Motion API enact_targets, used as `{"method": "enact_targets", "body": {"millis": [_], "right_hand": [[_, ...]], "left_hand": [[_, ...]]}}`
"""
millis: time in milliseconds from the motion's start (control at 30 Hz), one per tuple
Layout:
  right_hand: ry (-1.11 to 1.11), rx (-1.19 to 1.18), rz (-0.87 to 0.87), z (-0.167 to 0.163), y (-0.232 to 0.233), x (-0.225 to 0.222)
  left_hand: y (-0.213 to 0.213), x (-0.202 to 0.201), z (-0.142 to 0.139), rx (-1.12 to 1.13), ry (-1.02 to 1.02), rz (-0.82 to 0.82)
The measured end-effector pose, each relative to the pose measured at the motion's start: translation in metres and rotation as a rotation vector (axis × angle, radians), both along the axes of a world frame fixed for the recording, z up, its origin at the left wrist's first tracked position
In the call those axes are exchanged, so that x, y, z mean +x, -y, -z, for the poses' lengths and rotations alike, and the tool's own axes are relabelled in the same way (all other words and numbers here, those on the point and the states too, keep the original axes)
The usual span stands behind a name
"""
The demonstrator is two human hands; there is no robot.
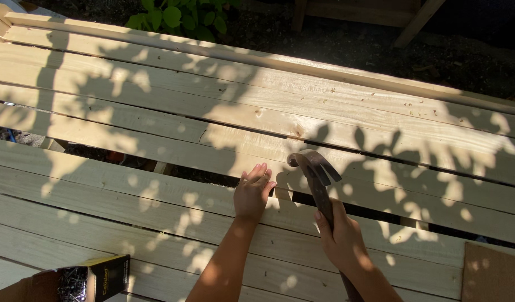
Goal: The person hammers nails into a slatted wooden frame outdoors, taking nails one at a time from an open cardboard box of nails and driving them into the wood slats with a claw hammer. They reposition along the frame between nails and at the end gather the nail box and hammer together on the frame.
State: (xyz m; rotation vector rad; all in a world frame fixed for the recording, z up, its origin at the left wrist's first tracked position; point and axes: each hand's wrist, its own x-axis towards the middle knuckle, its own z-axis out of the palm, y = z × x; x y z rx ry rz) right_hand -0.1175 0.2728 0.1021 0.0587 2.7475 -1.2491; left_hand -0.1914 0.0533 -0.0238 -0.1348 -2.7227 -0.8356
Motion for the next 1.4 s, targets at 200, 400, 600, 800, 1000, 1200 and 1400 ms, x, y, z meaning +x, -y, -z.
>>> {"method": "enact_targets", "body": {"millis": [200,400,600,800,1000,1200,1400], "right_hand": [[-0.036,0.003,0.035,-0.002,0.005,0.002],[-0.043,0.002,-0.009,0.003,0.002,-0.004],[-0.011,0.052,0.01,0.001,0.006,0.002],[0.041,0.102,-0.038,-0.003,0.001,0.001],[-0.087,0.072,-0.046,0.009,0.007,0.002],[0.013,0.056,-0.044,0.009,0.004,0.0],[0.111,0.143,-0.08,0.011,0.011,-0.004]], "left_hand": [[0.003,0.001,-0.001,-0.013,-0.008,0.02],[0.007,-0.004,-0.001,-0.023,0.055,0.017],[0.003,-0.004,0.002,-0.031,0.029,-0.008],[0.004,-0.006,0.001,0.005,0.011,-0.001],[0.001,-0.004,0.002,0.012,0.014,-0.015],[0.003,-0.009,0.003,0.024,0.038,-0.011],[0.001,-0.012,-0.001,0.035,0.117,-0.004]]}}
